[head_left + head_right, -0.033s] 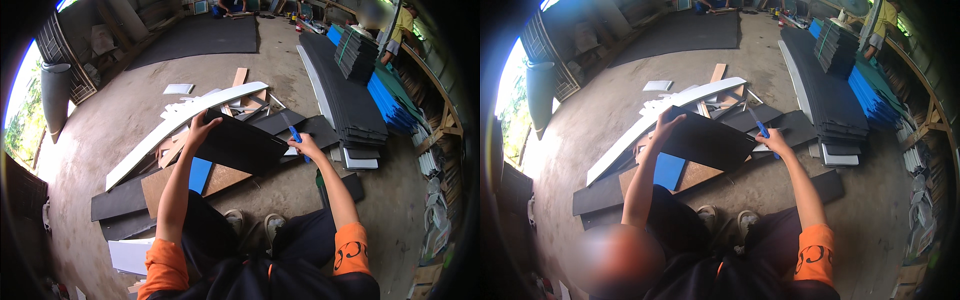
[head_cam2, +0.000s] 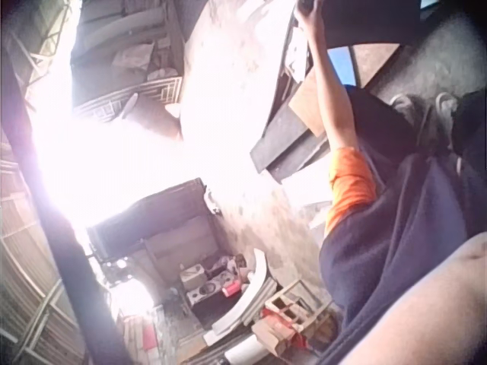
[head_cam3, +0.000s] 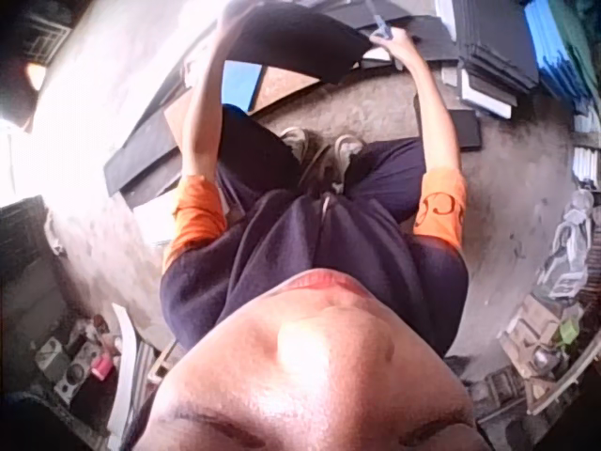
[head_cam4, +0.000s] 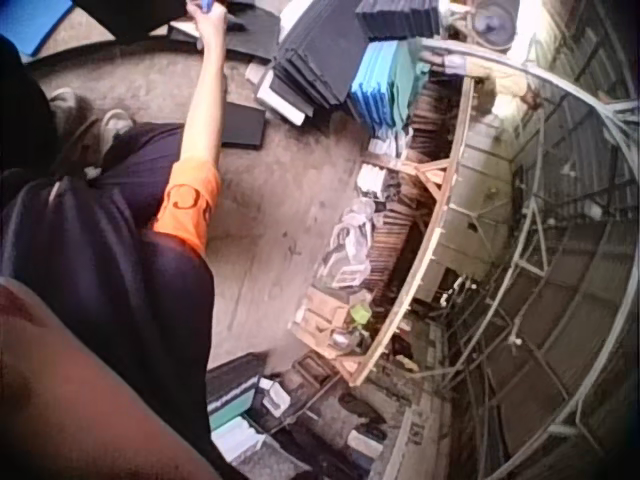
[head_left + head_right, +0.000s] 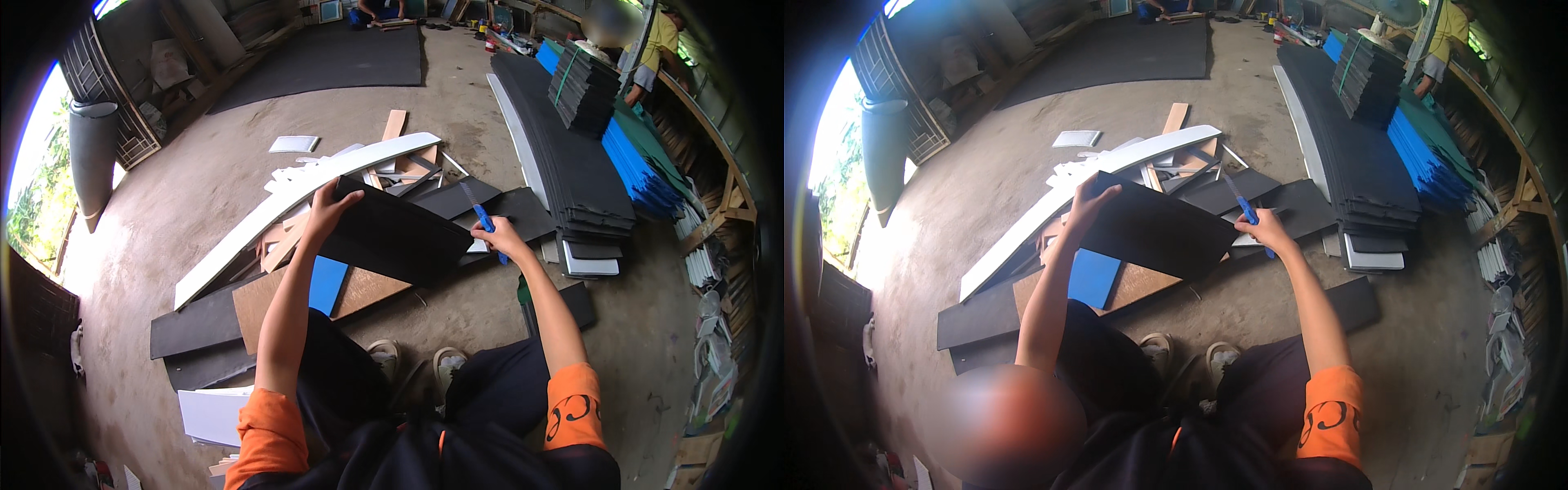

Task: The person uses a blue utility knife to cut black foam sheets on a wooden board, using a blue foam sheet as a template for sizing. The person repeatedly aligns the template, cuts the black foam, and stacks the cut pieces.

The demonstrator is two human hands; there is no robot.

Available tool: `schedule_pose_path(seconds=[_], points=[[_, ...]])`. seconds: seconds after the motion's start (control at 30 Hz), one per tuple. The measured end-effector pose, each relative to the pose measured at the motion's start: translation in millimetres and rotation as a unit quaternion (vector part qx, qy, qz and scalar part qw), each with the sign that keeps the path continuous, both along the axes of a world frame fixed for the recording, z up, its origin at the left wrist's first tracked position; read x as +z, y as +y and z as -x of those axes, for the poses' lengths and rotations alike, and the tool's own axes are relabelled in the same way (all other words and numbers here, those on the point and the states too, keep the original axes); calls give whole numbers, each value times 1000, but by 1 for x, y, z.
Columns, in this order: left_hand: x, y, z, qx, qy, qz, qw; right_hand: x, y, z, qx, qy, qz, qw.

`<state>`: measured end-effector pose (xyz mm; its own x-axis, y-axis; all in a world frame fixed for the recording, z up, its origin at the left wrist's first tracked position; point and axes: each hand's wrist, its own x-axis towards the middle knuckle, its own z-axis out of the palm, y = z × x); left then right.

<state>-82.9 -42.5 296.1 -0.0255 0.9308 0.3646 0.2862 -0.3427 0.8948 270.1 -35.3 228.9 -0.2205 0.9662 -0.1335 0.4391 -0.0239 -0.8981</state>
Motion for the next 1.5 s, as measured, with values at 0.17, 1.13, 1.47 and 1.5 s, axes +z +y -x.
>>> schedule_pose_path(seconds=[0.17, 1.13, 1.47, 1.5], points=[[3, -15, 11, 11, -18, 29, 999, 2, -15, 20, 20, 37, 43, 998], [-138, 69, 79, 310, -426, 314, 790, -224, 65, 158, -199, -202, 200, 938], [-133, 75, 28, 147, -284, 299, 899, -90, 87, 85, -50, 130, 254, 957], [-126, 76, 13, 120, -272, 287, 911, -64, 78, 72, -41, 149, 263, 952]])
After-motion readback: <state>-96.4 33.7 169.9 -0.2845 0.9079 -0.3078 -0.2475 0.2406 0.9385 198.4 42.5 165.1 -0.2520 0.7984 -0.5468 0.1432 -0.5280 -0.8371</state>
